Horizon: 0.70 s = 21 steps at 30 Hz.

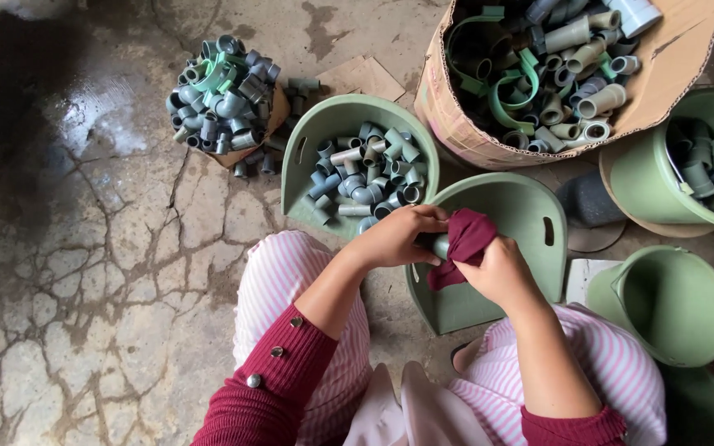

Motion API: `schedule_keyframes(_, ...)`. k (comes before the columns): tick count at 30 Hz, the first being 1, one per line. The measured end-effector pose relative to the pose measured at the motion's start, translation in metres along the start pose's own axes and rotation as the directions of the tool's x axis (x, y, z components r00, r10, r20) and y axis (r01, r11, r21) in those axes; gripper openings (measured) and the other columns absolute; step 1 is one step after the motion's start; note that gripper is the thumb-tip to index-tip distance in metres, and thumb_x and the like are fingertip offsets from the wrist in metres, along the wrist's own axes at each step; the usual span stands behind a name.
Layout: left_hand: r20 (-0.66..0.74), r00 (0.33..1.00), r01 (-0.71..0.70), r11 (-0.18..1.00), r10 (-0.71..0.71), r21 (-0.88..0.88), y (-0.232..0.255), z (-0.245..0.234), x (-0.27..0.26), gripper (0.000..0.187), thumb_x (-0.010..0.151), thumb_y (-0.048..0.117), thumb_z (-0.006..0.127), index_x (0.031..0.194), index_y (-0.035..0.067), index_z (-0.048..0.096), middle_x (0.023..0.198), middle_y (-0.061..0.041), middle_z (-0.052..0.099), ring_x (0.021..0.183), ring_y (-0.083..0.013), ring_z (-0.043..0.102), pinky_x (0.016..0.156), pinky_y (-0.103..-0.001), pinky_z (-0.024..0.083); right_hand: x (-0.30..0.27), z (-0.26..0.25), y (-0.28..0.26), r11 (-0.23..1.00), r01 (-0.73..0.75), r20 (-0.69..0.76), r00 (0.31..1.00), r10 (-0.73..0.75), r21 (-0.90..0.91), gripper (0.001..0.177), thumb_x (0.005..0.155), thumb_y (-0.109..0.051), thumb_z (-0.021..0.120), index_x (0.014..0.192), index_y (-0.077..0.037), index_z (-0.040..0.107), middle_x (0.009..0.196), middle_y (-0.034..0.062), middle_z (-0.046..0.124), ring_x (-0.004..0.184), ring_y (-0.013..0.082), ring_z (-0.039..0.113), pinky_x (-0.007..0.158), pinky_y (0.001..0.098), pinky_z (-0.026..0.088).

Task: The person sits on the floor and repeatedly wipes small gray plastic pipe fittings with a maroon cloth. They pick each fitting from a cardboard box, wipe it, and place it into a green basin. The process continues throughout the clip.

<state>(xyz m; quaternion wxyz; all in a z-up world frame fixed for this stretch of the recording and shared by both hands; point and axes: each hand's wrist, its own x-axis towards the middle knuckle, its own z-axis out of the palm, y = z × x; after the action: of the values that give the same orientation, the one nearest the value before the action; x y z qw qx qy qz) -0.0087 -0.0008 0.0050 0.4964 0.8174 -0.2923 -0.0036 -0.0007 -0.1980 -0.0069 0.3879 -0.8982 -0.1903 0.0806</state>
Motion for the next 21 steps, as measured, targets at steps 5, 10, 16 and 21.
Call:
schedule_keyframes(5,-0.164,0.978,-0.041,0.891,0.129,0.452,-0.019,0.021,0.000,0.048,0.062,0.023,0.071,0.107,0.017,0.058,0.102,0.000,0.053,0.090,-0.0276,0.050,0.084,-0.039,0.037,0.000,0.030,-0.001,0.868,-0.209,-0.147,0.942,0.303,0.451,0.012,0.071,-0.008,0.059,0.075,-0.003,0.049,0.055,0.0125,0.049,0.045,0.0261,0.054,0.034,0.0333,0.044)
schedule_keyframes(10,-0.362,0.858,-0.094,0.806,0.363,0.585,-0.010,0.022,0.011,0.032,0.073,0.022,0.064,0.104,0.020,0.058,0.103,0.004,0.054,0.091,-0.0220,0.047,0.088,-0.037,0.033,0.010,0.013,-0.020,0.056,-0.503,0.354,0.678,0.644,0.862,0.032,0.077,-0.038,0.059,0.071,-0.009,0.049,0.052,0.0071,0.045,0.036,0.0177,0.045,0.031,0.0189,0.036)
schedule_keyframes(16,-0.695,0.715,-0.081,0.996,0.076,0.026,-0.001,0.010,0.011,0.037,0.077,0.010,0.063,0.111,0.007,0.050,0.110,-0.008,0.050,0.108,-0.0277,0.045,0.095,-0.040,0.032,0.007,-0.021,-0.032,-0.429,-0.023,0.278,0.793,0.542,0.903,0.009,0.079,-0.018,0.054,0.079,-0.009,0.056,0.081,0.0104,0.061,0.065,0.0223,0.056,0.057,0.0279,0.044)
schedule_keyframes(21,-0.564,0.725,-0.196,0.667,-0.395,-0.719,-0.001,0.029,0.014,0.042,0.096,0.021,0.036,0.135,0.008,0.027,0.136,-0.012,0.030,0.123,-0.0190,0.028,0.105,-0.040,0.019,0.015,-0.004,-0.041,0.401,0.190,-0.303,0.922,0.240,0.896,0.036,0.092,-0.038,0.032,0.123,-0.020,0.040,0.128,-0.0012,0.042,0.117,0.0122,0.039,0.104,0.0339,0.029)
